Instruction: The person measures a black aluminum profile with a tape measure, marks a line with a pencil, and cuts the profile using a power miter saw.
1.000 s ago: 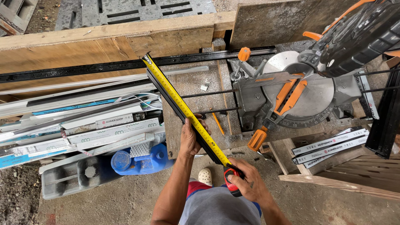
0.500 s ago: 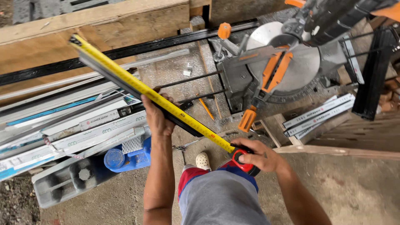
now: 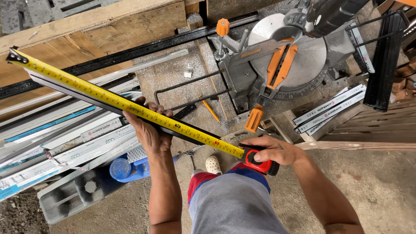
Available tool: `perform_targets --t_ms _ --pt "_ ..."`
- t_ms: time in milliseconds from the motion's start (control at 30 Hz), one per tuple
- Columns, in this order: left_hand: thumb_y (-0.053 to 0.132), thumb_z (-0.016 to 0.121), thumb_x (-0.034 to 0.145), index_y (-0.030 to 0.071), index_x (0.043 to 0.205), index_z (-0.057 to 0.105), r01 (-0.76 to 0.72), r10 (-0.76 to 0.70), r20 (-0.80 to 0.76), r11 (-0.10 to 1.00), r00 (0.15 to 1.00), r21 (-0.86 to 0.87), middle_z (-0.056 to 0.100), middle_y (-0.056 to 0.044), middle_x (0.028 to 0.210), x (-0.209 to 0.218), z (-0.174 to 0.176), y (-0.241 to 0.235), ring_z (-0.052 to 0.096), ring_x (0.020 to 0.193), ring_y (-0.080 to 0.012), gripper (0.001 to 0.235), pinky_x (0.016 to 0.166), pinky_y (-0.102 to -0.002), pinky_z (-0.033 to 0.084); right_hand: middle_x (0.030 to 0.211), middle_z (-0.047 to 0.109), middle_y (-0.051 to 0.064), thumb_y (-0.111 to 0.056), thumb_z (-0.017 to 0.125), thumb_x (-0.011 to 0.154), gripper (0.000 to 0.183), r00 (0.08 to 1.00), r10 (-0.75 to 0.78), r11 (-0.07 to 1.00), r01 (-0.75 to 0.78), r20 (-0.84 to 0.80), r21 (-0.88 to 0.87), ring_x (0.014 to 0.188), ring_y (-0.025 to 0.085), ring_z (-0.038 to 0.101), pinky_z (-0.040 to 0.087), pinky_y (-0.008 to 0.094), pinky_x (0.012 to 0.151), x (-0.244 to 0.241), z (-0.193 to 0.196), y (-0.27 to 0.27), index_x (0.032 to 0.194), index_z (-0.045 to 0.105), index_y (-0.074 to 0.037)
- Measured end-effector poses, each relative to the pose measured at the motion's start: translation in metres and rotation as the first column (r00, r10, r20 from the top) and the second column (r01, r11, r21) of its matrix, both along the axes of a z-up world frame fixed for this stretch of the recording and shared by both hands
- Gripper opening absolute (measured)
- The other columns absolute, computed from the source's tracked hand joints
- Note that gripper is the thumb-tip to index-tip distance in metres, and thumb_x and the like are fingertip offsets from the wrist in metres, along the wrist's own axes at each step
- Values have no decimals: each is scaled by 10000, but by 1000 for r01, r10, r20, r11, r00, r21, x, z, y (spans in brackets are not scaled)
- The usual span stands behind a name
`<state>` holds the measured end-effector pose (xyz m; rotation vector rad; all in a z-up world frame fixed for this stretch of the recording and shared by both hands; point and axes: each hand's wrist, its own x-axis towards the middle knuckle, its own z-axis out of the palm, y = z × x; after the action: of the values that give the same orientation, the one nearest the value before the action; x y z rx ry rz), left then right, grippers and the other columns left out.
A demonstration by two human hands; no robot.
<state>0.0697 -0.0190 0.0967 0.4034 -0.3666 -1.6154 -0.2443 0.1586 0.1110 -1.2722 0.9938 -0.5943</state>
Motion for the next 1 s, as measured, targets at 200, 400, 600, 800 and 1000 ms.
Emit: perform_targets --t_ms 200,400,600,800,1000 --pt "627 551 989 107 1292 502 -15 15 12 1000 1000 23 550 -56 879 6 -2 4 559 806 -201 604 721 -381 514 1103 740 174 -319 620 795 732 1000 20 1000 -20 -4 -11 989 237 692 546 325 867 -2 1 2 1393 560 98" --pt "620 559 996 113 1303 497 -4 4 -38 1000 999 16 552 -49 890 9 -3 7 550 802 -195 596 712 -366 507 1121 726 178 -299 619 777 736 999 31 999 -31 -7 26 960 243 681 548 327 841 -1 2 0 1397 564 94" --pt "626 590 985 97 1292 509 -24 25 -27 1000 999 13 546 -41 861 12 -4 9 546 771 -177 617 684 -344 510 1164 713 162 -307 613 810 707 998 52 998 -54 39 45 1005 230 690 561 324 868 2 4 -3 1394 560 88" --pt "647 627 944 104 1249 517 -53 53 9 997 999 60 547 -31 829 18 -5 8 553 745 -164 633 673 -336 515 1080 725 172 -312 610 836 680 995 81 997 -81 58 4 936 233 688 562 333 813 6 3 -6 1392 589 77" --pt "648 633 949 127 1237 551 -65 66 -14 997 998 47 542 -17 819 22 -5 9 527 715 -138 600 655 -311 495 1106 720 161 -309 608 842 662 994 96 995 -94 47 -36 963 229 688 560 328 830 10 2 -5 1383 591 74"
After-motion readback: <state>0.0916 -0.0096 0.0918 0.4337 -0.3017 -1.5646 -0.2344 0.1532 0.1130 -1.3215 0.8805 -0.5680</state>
